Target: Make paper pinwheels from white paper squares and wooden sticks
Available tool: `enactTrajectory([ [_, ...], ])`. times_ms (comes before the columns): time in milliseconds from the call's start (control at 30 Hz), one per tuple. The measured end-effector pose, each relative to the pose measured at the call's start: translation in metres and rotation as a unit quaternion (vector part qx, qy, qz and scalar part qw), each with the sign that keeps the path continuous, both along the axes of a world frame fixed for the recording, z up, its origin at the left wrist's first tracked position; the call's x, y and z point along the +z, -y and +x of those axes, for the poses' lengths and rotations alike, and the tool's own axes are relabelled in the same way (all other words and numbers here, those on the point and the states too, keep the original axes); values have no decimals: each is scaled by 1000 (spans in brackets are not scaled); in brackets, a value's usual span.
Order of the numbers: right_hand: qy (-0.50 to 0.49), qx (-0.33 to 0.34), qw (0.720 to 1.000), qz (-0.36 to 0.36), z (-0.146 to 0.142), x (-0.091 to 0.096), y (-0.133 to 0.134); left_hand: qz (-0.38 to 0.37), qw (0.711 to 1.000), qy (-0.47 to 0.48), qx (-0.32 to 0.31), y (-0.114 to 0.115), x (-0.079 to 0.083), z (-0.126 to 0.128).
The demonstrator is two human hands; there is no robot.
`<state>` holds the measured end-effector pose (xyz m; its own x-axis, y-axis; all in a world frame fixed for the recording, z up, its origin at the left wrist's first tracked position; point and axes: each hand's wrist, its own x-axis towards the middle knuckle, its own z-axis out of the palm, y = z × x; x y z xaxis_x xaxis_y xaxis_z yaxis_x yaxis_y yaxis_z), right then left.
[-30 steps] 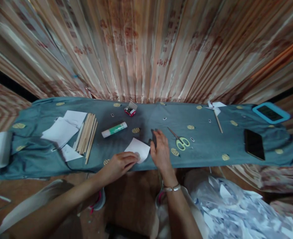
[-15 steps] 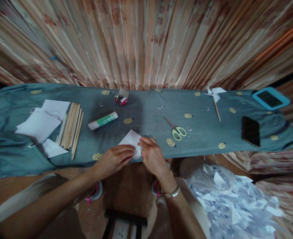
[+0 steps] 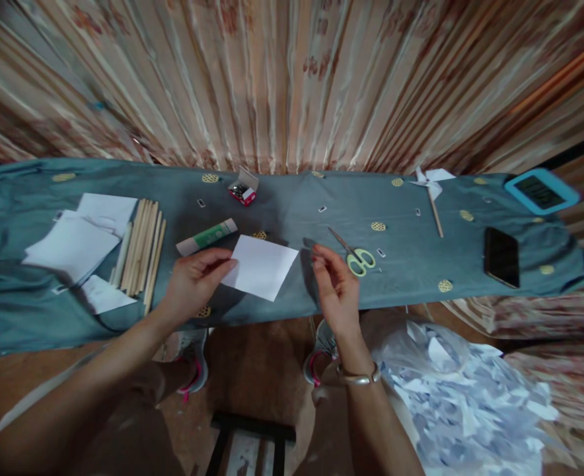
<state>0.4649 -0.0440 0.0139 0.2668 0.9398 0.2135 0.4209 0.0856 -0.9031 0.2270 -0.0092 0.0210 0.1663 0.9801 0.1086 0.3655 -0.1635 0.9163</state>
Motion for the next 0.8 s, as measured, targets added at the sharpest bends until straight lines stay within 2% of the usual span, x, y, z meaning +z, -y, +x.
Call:
enactTrajectory([
  [100, 74, 52, 996, 8, 1, -3, 4, -121, 988, 98, 5, -8, -12, 7],
  [200, 199, 130, 971, -3, -1, -7, 12, -180, 975, 129, -6, -9, -24, 13],
  [300, 251, 175, 952, -18, -3, -12, 19, -183, 976, 112, -20, -8, -27, 17],
  [467, 266, 189, 945, -10, -2, -15, 23, -173, 981, 76, -50, -8, -27, 21],
  [800, 307, 214, 926, -56, -8, -16, 34, -183, 979, 79, -31, -10, -32, 17],
])
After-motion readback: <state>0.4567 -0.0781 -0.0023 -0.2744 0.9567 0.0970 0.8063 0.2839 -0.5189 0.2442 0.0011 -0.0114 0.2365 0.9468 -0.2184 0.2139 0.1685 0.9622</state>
